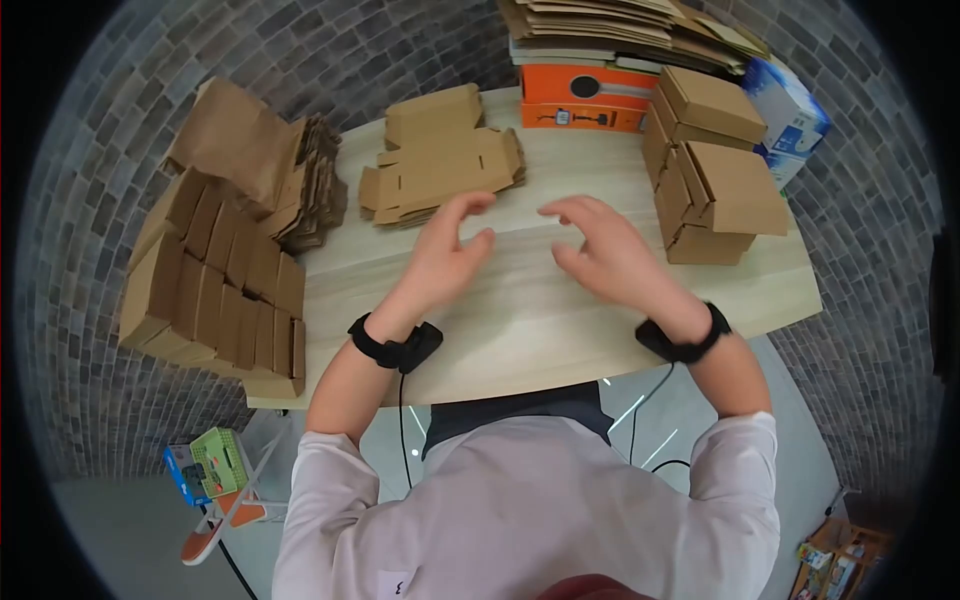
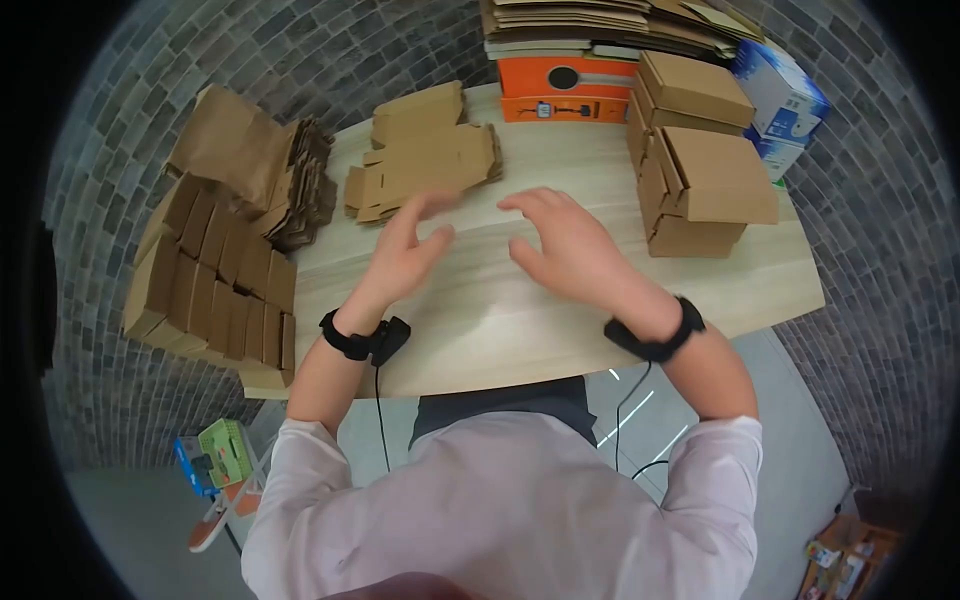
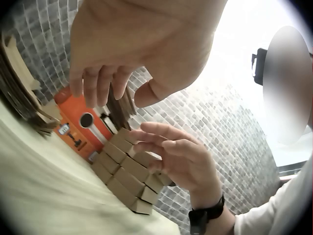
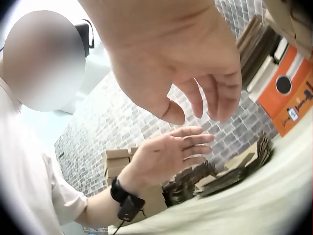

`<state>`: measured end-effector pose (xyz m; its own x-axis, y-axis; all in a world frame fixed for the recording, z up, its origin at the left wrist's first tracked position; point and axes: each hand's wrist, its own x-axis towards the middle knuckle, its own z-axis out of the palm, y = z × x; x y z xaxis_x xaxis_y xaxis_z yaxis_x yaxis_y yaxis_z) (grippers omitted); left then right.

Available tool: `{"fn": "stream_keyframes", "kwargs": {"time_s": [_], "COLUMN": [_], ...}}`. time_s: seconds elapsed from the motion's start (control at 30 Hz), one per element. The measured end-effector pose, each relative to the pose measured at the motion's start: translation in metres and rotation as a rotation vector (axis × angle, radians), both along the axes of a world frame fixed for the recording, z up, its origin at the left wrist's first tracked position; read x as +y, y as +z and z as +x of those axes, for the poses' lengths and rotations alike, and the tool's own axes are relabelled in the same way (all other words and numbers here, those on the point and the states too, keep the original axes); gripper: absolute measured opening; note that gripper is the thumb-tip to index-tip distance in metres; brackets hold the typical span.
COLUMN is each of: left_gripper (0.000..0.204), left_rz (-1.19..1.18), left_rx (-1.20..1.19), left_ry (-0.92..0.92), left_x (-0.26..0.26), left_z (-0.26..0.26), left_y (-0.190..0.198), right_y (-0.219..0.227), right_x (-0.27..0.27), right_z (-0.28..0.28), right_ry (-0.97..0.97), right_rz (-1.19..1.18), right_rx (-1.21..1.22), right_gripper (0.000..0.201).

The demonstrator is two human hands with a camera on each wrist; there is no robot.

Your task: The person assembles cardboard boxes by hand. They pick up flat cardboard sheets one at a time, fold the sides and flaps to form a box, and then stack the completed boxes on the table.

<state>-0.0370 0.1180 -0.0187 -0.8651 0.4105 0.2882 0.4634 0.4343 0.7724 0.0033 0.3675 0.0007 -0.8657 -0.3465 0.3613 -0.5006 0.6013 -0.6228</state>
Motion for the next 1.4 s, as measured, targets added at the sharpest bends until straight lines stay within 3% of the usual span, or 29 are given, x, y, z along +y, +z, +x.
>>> {"fn": "stream_keyframes", "kwargs": {"time_s": [0.07, 0.13, 0.17, 0.23, 0.33, 0.47, 0.53, 0.77, 0.87, 0.93, 0.97, 1.03, 1.07, 1.13, 1.27, 1.3, 1.37, 1.4], "left_gripper": [0.044, 0.046, 0.046, 0.048, 0.049, 0.048, 0.046, 0.037, 0.025, 0.016, 0.016, 0.017, 0.017, 0.018, 0.013, 0.013, 0.010, 0.013], "left_rz": [-0.039, -0.178, -0.177, -0.268, -0.315, -0.365, -0.373, -0.539, -0.449, -0.252, -0.260, 0.095, 0.084, 0.135, 0.340, 0.326, 0.576, 0.552], "left_rx": [0.083, 0.280, 0.286, 0.354, 0.226, 0.042, 0.138, 0.315, 0.451, 0.448, 0.436, 0.207, 0.196, 0.236, -0.190, -0.200, -0.191, -0.232], "left_ry": [0.111, 0.388, 0.409, 0.547, 0.674, 0.609, 0.609, 0.644, 0.665, 0.675, 0.670, 0.686, 0.687, 0.640, 0.475, 0.469, 0.313, 0.314], "left_x": [-0.028, -0.058, -0.072, -0.098, -0.121, -0.129, -0.126, -0.119, -0.119, -0.120, -0.120, -0.122, -0.123, -0.125, -0.125, -0.124, -0.122, -0.123], "left_z": [-0.012, -0.030, -0.038, -0.056, -0.078, -0.090, -0.089, -0.096, -0.107, -0.101, -0.091, -0.068, -0.062, -0.048, -0.031, -0.020, 0.015, 0.039], "left_y": [-0.019, -0.026, -0.031, -0.041, -0.055, -0.057, -0.062, -0.051, -0.042, -0.021, -0.010, 0.010, 0.012, 0.006, -0.025, -0.029, -0.036, -0.036], "right_y": [-0.024, -0.040, -0.042, -0.044, -0.048, -0.056, -0.060, -0.052, -0.052, -0.047, -0.043, -0.023, -0.016, -0.016, -0.052, -0.050, -0.048, -0.050], "right_x": [-0.012, -0.022, -0.029, -0.042, -0.055, -0.060, -0.064, -0.076, -0.067, -0.059, -0.057, -0.054, -0.056, -0.060, -0.050, -0.049, -0.041, -0.035], "right_z": [-0.040, -0.073, -0.081, -0.096, -0.113, -0.128, -0.124, -0.138, -0.159, -0.159, -0.150, -0.122, -0.110, -0.086, -0.079, -0.071, -0.053, -0.034], "right_ry": [0.008, -0.148, -0.129, -0.273, -0.410, -0.345, -0.350, -0.474, -0.537, -0.480, -0.483, -0.375, -0.376, -0.347, -0.285, -0.265, -0.211, -0.177], "right_rz": [0.029, 0.132, 0.134, 0.131, 0.161, 0.265, 0.245, 0.319, 0.179, 0.033, 0.032, -0.326, -0.329, -0.387, -0.488, -0.476, -0.459, -0.454], "right_rx": [-0.054, 0.043, 0.053, 0.083, 0.011, -0.032, 0.095, 0.008, -0.049, 0.226, 0.211, -0.136, -0.152, -0.238, -0.362, -0.364, -0.379, -0.398], "right_gripper": [0.040, 0.044, 0.044, 0.049, 0.044, 0.040, 0.035, 0.031, 0.030, 0.031, 0.031, 0.030, 0.030, 0.026, 0.024, 0.024, 0.024, 0.026]}}
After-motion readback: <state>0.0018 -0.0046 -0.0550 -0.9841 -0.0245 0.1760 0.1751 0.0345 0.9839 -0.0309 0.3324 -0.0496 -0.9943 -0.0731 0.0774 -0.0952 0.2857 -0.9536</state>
